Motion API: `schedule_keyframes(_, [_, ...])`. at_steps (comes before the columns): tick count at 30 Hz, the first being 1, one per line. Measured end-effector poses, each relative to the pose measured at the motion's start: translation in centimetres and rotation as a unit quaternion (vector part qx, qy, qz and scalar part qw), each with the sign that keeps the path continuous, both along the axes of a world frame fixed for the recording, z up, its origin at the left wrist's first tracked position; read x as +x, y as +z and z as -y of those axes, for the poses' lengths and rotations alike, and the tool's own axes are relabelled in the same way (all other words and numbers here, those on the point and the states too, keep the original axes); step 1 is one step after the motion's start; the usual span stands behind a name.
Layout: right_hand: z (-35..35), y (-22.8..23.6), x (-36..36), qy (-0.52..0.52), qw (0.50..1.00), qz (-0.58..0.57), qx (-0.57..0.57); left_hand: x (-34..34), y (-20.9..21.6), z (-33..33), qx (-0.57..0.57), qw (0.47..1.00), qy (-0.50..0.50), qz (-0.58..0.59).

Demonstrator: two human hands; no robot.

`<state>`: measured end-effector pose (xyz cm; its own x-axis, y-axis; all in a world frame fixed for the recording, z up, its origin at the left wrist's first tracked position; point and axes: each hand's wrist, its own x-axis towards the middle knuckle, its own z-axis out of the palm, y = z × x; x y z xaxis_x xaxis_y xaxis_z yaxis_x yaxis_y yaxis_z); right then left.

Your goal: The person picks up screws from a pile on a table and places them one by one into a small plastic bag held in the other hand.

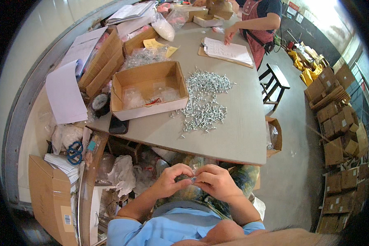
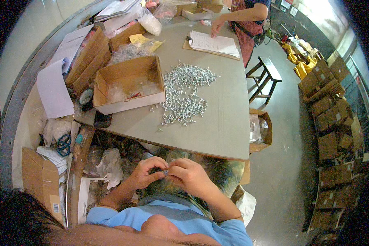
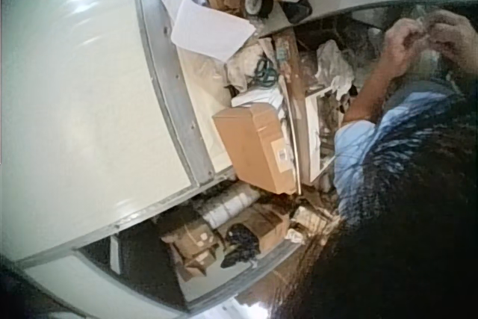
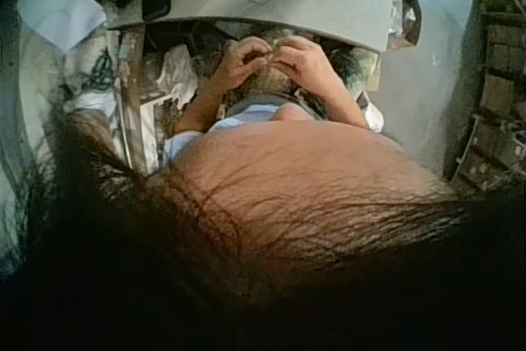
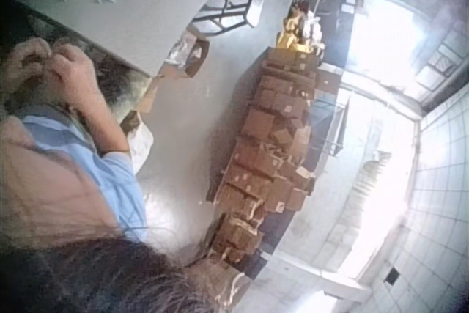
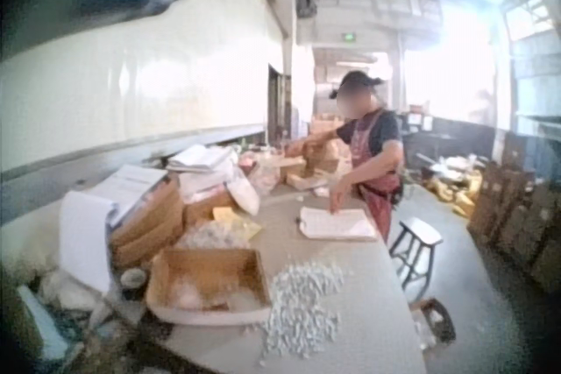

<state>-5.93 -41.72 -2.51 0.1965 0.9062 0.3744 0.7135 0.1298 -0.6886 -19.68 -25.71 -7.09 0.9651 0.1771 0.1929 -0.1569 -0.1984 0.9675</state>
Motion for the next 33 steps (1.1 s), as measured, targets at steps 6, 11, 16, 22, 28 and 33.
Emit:
schedule_keyframes(6, [0.2,0.7,0.0,-0.058,0.988,-0.121,-0.076,0.9,0.9,0.9,0.140,0.986,0.056,0.075])
schedule_keyframes(11, [-0.3,0.3,0.5,0.021,0.991,-0.121,-0.045,1.3,1.7,0.4,0.155,0.985,0.020,0.080])
schedule_keyframes(16, [-0.1,0.0,1.5,0.020,0.987,-0.156,-0.029,1.9,3.0,-1.5,0.129,0.991,0.019,0.041])
schedule_keyframes(22, [0.5,-3.1,4.5,-0.187,0.950,-0.248,0.016,8.8,9.1,-12.7,0.160,0.923,0.320,0.145])
schedule_keyframes(28, [0.1,-4.6,5.6,-0.259,0.955,-0.139,0.030,16.9,9.5,-20.5,0.370,0.890,0.263,0.035])
schedule_keyframes(33, [0.3,-4.7,5.9,-0.261,0.957,-0.130,0.009,19.8,5.1,-22.1,0.594,0.753,0.064,-0.277])
